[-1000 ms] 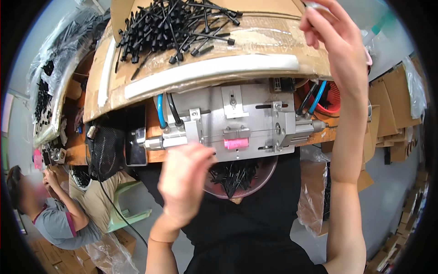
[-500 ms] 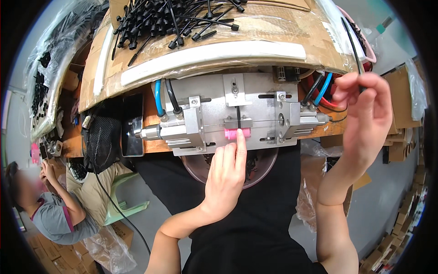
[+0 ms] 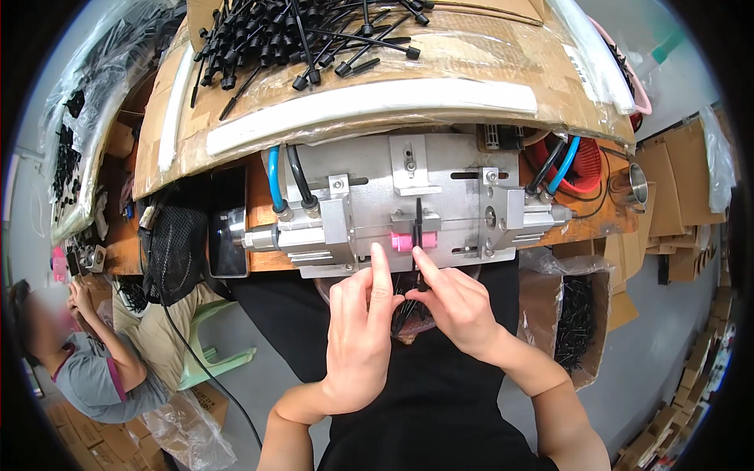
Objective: The person repeatedly picks up black cable ties from a cardboard box and places them into a metal jig on a workbench. They manipulate the ties within the jig and drop the processed items into a pink bowl below.
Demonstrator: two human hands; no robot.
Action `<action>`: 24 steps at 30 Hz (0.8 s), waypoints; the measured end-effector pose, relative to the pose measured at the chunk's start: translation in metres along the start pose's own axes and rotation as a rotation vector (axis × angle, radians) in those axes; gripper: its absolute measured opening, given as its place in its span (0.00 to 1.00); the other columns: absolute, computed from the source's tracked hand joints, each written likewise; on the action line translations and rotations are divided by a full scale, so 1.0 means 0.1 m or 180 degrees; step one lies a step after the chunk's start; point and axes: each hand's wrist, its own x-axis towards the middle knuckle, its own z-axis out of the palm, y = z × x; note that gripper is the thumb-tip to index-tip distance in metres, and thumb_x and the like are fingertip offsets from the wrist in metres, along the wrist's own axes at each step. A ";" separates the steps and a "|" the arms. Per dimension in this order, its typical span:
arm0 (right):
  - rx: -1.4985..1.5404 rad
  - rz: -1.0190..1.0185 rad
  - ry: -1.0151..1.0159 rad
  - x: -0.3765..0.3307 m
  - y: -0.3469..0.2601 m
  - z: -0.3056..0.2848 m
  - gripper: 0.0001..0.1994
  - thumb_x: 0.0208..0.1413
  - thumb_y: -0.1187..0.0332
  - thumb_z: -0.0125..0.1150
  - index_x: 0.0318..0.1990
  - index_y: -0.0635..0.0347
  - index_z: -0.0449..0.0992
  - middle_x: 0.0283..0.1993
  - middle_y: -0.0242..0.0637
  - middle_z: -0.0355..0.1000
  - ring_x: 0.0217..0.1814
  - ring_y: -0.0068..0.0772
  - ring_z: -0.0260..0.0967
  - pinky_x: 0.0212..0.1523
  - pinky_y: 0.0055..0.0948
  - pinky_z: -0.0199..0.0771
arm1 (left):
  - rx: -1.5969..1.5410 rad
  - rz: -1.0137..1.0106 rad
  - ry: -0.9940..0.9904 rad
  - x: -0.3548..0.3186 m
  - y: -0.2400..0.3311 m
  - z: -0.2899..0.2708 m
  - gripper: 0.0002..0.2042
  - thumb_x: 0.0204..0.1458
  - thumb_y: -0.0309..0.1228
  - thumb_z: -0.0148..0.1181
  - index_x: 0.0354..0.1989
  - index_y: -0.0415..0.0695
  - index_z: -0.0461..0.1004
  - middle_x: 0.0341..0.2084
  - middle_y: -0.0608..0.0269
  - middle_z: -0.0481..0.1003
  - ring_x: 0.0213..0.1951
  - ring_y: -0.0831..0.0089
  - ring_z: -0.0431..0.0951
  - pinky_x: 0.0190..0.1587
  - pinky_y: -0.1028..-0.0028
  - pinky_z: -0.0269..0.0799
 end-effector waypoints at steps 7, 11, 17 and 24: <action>0.0000 0.0116 -0.0012 0.07 -0.03 0.01 0.36 0.45 0.74 0.71 0.64 0.68 0.64 0.25 0.36 0.67 0.27 0.34 0.68 0.30 0.31 0.71 | -0.0139 -0.0093 -0.0091 0.01 -0.06 -0.08 0.35 0.43 0.17 0.66 0.65 0.35 0.62 0.42 0.54 0.69 0.41 0.59 0.69 0.43 0.66 0.69; -0.0129 -0.0245 -0.0303 0.42 -0.10 -0.38 0.33 0.43 0.66 0.73 0.59 0.64 0.70 0.29 0.38 0.72 0.30 0.32 0.73 0.28 0.30 0.73 | 0.0025 0.0079 0.0059 0.28 -0.25 -0.37 0.34 0.43 0.18 0.67 0.63 0.38 0.65 0.38 0.55 0.68 0.40 0.59 0.69 0.43 0.65 0.68; -0.1872 -0.1730 0.0476 2.31 0.37 -0.63 0.10 0.53 0.70 0.56 0.43 0.59 0.75 0.33 0.40 0.75 0.33 0.35 0.76 0.30 0.31 0.72 | 0.0423 0.0822 0.0639 1.73 -0.68 -0.67 0.11 0.51 0.23 0.62 0.43 0.42 0.76 0.33 0.56 0.72 0.35 0.63 0.73 0.41 0.69 0.70; -0.0596 -0.1425 -0.1305 2.81 0.79 -1.05 0.12 0.49 0.81 0.60 0.42 0.59 0.78 0.33 0.38 0.78 0.33 0.33 0.75 0.35 0.28 0.73 | 0.0415 0.1355 -0.0123 2.07 -0.85 -0.74 0.08 0.48 0.22 0.62 0.38 0.41 0.76 0.26 0.62 0.72 0.31 0.69 0.71 0.37 0.72 0.69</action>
